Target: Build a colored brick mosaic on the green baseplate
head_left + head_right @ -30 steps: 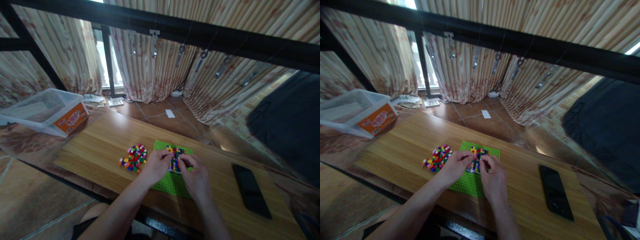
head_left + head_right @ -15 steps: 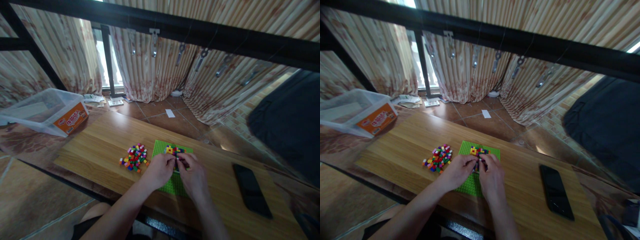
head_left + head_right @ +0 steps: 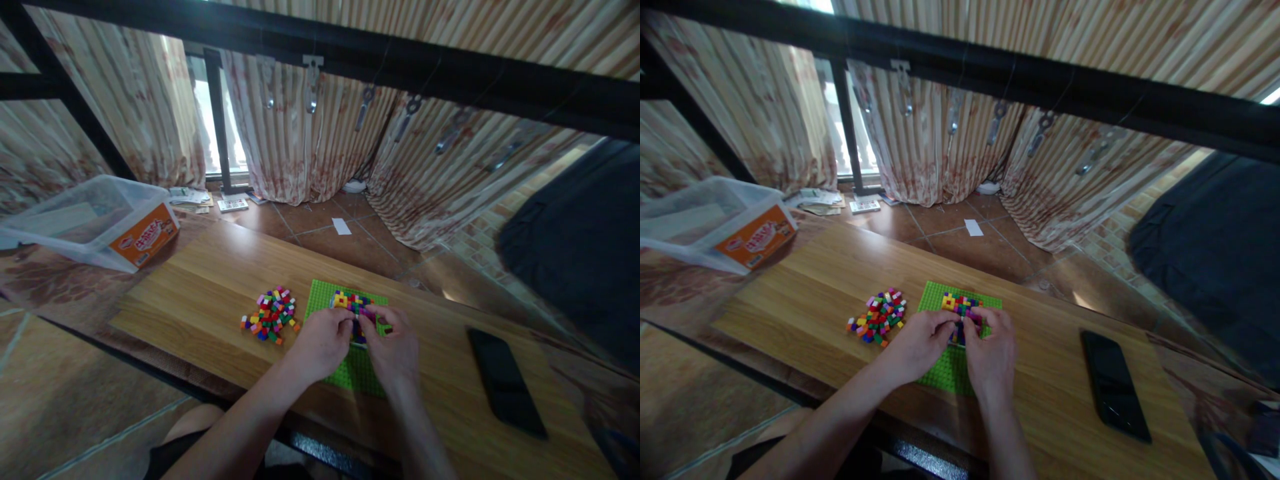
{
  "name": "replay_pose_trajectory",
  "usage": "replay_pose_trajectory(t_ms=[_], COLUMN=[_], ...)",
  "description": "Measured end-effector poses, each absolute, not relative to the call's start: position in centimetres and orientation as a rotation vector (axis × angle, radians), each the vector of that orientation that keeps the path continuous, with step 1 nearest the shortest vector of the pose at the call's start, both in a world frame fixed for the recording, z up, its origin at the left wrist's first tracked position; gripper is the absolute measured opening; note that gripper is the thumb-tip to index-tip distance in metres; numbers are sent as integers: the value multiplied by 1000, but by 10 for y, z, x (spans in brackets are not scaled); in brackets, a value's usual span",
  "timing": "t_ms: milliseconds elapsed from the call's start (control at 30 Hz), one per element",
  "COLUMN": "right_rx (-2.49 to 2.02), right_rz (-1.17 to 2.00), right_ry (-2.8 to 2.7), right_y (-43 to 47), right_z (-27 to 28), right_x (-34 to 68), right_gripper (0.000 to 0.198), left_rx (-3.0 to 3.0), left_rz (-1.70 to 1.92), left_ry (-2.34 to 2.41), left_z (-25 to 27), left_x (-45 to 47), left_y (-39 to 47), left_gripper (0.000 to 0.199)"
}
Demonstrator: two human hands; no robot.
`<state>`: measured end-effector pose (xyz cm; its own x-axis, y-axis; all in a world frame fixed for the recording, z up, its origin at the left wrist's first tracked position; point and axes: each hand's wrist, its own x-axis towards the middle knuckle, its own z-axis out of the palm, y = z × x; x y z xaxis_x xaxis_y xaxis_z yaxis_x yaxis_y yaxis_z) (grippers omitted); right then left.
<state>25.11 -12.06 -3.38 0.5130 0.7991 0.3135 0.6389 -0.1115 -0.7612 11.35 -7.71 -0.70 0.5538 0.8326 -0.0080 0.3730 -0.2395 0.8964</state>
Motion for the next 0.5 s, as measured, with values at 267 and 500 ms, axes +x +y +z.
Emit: replay_pose_trajectory(t_ms=[267, 500], right_rx=[-1778, -1762], right_rz=[349, 393], right_ry=[-1070, -1013], right_y=[-118, -115], right_z=[-32, -32], right_x=[249, 249], right_gripper=[22, 20], left_rx=[1919, 1934], left_rz=[537, 560], left_ry=[1018, 1056], left_z=[-3, -4], left_x=[114, 115], left_y=[-78, -81], left_gripper=[39, 34])
